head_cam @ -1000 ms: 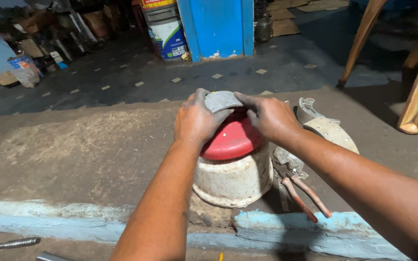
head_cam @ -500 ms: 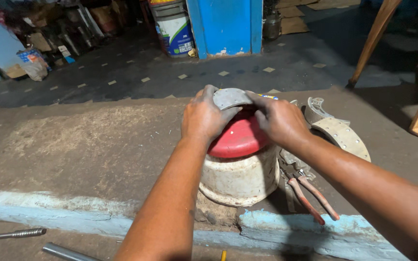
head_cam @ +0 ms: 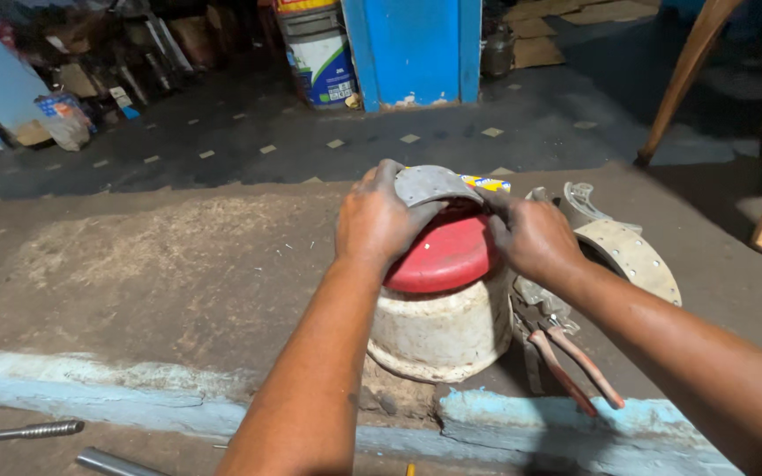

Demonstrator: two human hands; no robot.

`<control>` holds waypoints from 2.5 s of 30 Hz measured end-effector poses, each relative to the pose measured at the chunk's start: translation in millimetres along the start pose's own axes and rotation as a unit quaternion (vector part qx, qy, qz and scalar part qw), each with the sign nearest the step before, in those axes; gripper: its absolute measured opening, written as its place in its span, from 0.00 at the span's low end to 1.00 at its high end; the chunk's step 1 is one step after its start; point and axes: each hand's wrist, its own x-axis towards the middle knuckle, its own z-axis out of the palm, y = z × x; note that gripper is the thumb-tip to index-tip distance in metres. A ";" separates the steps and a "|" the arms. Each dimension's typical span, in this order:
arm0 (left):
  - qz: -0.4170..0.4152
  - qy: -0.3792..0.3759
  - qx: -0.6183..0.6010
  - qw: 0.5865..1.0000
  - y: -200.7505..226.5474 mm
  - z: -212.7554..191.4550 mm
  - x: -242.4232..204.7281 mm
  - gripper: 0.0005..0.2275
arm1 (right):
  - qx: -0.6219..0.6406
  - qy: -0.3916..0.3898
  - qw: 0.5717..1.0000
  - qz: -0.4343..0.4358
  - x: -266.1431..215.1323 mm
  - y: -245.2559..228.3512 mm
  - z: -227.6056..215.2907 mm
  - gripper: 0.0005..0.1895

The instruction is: The person rubs a brake shoe against a surface by hand, rotating it to clean different sections, and wipes away the resulting dust.

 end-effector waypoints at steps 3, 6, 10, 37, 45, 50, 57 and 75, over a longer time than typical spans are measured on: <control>0.004 -0.005 0.001 1.000 -0.1 -5.0 -0.8 0.33 | 0.054 -0.006 0.997 0.048 -6.4 0.5 4.5 0.22; -0.004 0.001 -0.002 1.000 6.2 -3.4 -1.9 0.34 | 0.060 0.003 0.998 0.024 -4.1 1.3 2.8 0.25; -0.008 -0.011 0.003 1.000 3.4 -8.5 2.3 0.34 | 0.059 -0.060 0.996 0.014 23.4 4.8 -2.5 0.25; 0.052 0.025 -0.004 0.998 -2.1 -0.6 -9.0 0.33 | -0.018 -0.070 0.997 0.000 9.1 -40.5 -31.6 0.30; -0.002 -0.039 0.009 0.999 12.9 -15.6 -2.3 0.35 | 0.045 -0.110 0.979 0.167 20.1 -52.6 -37.5 0.22; -0.039 -0.064 -0.009 0.997 26.8 2.1 8.5 0.30 | 0.053 0.023 0.997 -0.055 27.9 -49.8 -33.3 0.19; -0.132 -0.086 -0.098 0.983 -12.8 23.5 -5.4 0.43 | 0.063 -0.040 0.996 0.047 30.0 -38.4 -43.6 0.20; -0.115 -0.015 -0.081 0.990 -11.4 35.2 -19.9 0.31 | -0.014 -0.032 0.999 0.008 17.3 -27.4 -42.8 0.24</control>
